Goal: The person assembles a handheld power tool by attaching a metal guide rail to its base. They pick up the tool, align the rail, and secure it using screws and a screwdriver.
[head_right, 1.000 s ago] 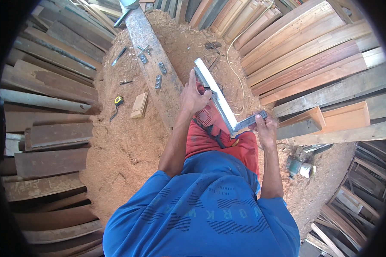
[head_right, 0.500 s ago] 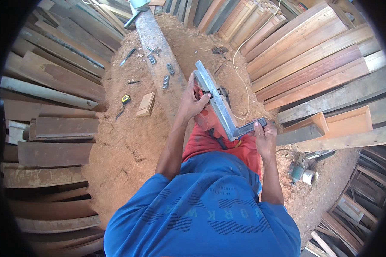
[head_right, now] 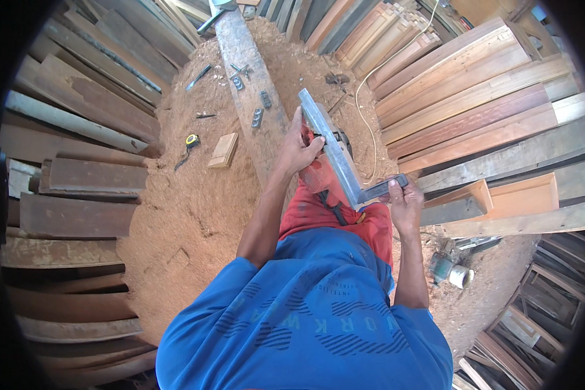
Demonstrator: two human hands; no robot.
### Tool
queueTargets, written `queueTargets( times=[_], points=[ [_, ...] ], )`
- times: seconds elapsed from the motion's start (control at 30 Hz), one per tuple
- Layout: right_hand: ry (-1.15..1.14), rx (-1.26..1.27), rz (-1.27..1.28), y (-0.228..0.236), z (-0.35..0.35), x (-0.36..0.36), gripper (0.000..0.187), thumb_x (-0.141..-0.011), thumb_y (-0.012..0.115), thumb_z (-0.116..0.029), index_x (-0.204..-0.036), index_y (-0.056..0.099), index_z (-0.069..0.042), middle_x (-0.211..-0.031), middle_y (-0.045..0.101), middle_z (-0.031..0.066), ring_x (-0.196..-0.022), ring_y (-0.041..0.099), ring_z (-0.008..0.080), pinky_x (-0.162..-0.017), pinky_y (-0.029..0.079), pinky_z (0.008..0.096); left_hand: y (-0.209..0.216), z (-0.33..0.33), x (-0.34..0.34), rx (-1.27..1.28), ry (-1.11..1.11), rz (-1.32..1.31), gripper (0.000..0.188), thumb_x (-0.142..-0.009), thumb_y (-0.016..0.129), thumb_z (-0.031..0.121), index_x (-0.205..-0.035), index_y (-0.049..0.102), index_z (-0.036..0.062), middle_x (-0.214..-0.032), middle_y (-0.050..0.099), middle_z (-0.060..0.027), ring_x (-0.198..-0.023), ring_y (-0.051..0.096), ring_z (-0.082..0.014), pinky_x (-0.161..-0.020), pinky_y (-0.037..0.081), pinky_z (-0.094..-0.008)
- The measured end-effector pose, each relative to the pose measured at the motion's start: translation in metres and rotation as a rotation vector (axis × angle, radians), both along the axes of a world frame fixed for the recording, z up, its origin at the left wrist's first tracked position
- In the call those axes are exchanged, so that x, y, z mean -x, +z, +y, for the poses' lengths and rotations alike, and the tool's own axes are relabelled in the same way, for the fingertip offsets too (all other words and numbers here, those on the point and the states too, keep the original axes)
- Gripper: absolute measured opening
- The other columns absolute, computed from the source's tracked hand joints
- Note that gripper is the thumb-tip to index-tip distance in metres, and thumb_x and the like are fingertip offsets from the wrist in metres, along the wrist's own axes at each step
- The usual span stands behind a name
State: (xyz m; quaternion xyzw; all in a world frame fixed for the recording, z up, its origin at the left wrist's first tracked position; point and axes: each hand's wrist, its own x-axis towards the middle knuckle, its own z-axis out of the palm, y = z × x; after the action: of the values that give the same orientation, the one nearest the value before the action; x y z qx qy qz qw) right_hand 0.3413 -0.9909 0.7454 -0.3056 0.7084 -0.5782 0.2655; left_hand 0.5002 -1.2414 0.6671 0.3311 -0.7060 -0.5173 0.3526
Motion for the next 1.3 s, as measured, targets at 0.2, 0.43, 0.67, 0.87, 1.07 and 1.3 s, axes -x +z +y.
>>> queueTargets(
  times=[0.2, 0.43, 0.67, 0.87, 1.07, 1.3],
  points=[
    [0.008, -0.013, -0.076, -0.006, 0.003, 0.011, 0.018, -0.101, 0.055, -0.015, -0.106, 0.062, 0.001, -0.095, 0.072, 0.0131, -0.073, 0.069, 0.0137, -0.063, 0.06, 0.0272, 0.016, 0.005, 0.002, 0.015, 0.02, -0.19, 0.101, -0.076, 0.072, 0.032, -0.152, 0.02, -0.0069, -0.1, 0.065, -0.0161, -0.09, 0.064, -0.0304, -0.083, 0.051, -0.0408],
    [0.012, -0.001, -0.101, -0.005, 0.005, 0.012, 0.019, -0.101, 0.056, -0.017, -0.108, 0.062, -0.001, -0.095, 0.072, 0.0135, -0.073, 0.07, 0.0141, -0.063, 0.06, 0.0265, 0.026, 0.006, 0.003, 0.024, 0.021, -0.218, 0.101, -0.076, 0.072, 0.033, -0.153, 0.019, -0.0061, -0.107, 0.065, -0.0184, -0.098, 0.064, -0.0318, -0.089, 0.051, -0.0403],
    [-0.381, 0.352, -0.3, -0.012, -0.001, 0.025, 0.018, -0.102, 0.055, -0.018, -0.108, 0.061, -0.002, -0.088, 0.068, 0.0093, -0.074, 0.066, 0.0162, -0.064, 0.058, 0.032, -0.004, 0.005, 0.009, -0.049, -0.023, -0.042, 0.102, -0.075, 0.071, 0.029, -0.153, 0.015, -0.0063, -0.118, 0.062, -0.0248, -0.104, 0.062, -0.0359, -0.094, 0.049, -0.0406],
    [-0.473, 0.435, -0.164, -0.007, 0.025, 0.057, 0.014, -0.102, 0.055, -0.02, -0.1, 0.059, -0.007, -0.074, 0.056, 0.0013, -0.07, 0.057, 0.0135, -0.07, 0.053, 0.032, 0.009, 0.014, 0.002, 0.048, -0.074, 0.091, 0.096, -0.08, 0.065, 0.011, -0.155, 0.008, -0.0025, -0.108, 0.062, -0.0165, -0.083, 0.062, -0.0198, -0.073, 0.052, -0.0317],
    [-0.111, -0.173, 0.266, -0.051, 0.025, 0.012, 0.036, -0.097, 0.061, -0.03, -0.076, 0.057, -0.001, -0.066, 0.047, -0.0012, -0.065, 0.041, 0.0109, -0.058, 0.038, 0.0319, 0.03, 0.036, -0.016, -0.083, -0.069, 0.214, 0.095, -0.08, 0.064, 0.004, -0.157, 0.007, 0.0, -0.113, 0.062, -0.0111, -0.078, 0.058, -0.0118, -0.069, 0.05, -0.0266],
    [0.286, -0.088, -0.028, -0.004, 0.007, -0.024, 0.033, -0.095, 0.061, -0.029, -0.078, 0.059, -0.001, -0.066, 0.049, -0.0016, -0.064, 0.044, 0.0089, -0.058, 0.038, 0.0298, 0.103, 0.064, -0.087, 0.015, 0.02, 0.23, 0.093, -0.083, 0.059, -0.002, -0.157, 0.003, 0.0003, -0.12, 0.062, -0.0186, -0.091, 0.065, -0.0182, -0.072, 0.055, -0.0277]
  ],
)
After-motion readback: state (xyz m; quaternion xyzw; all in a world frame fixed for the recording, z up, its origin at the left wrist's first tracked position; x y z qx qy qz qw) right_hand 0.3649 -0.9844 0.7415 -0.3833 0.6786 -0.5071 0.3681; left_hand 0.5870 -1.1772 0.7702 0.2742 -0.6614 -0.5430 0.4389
